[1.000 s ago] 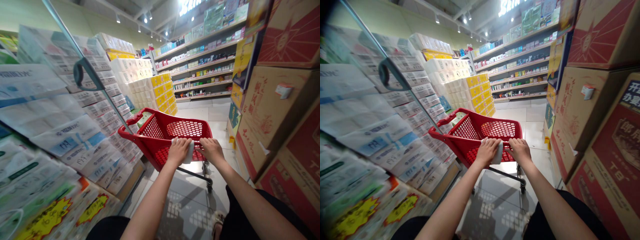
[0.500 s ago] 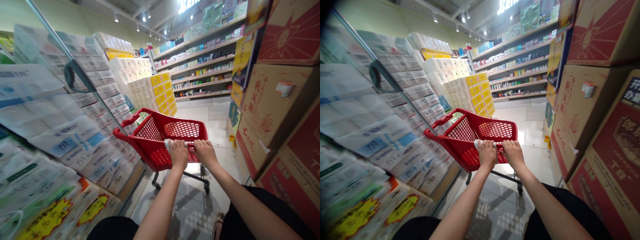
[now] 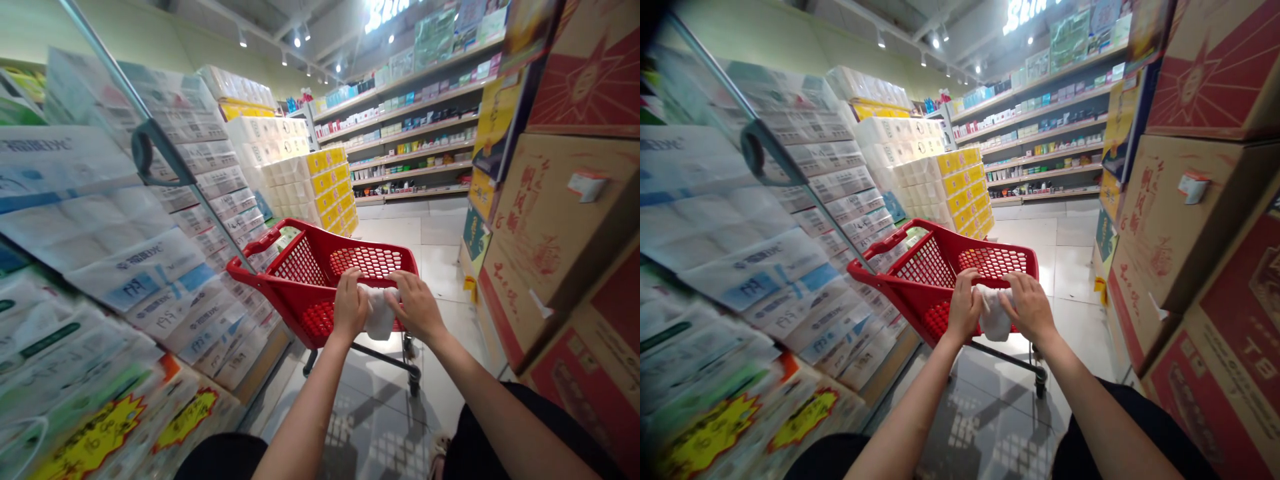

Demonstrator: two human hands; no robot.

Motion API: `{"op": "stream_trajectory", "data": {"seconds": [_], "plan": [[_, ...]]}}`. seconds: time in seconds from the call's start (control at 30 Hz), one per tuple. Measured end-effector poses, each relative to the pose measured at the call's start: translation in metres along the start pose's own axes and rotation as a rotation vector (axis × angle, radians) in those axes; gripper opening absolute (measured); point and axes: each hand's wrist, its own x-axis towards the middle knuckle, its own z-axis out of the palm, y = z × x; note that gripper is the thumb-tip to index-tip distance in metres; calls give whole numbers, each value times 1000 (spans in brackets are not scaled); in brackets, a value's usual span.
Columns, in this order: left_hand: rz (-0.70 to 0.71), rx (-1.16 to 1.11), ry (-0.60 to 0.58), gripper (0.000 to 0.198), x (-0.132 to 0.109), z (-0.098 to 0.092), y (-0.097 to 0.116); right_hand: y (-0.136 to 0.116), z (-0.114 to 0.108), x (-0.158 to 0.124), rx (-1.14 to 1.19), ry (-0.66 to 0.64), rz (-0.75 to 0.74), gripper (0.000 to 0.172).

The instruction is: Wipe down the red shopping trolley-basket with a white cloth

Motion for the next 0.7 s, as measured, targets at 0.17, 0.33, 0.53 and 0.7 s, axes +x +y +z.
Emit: {"op": "stream_trajectory", "data": {"seconds": [0.17,0.33,0.53,0.7], "plan": [[-51,155,-14,32,-8,8,-17,-40,35,6,-94,-129,-125,34],[-43,196,-68,43,-14,9,-30,-40,46,13,-183,-164,-121,24],[37,229,-135,34,-14,3,-42,-8,35,5,-185,-153,-156,32],[34,199,-159,24,-12,-2,-42,44,14,-14,-139,-125,-209,25]]}}
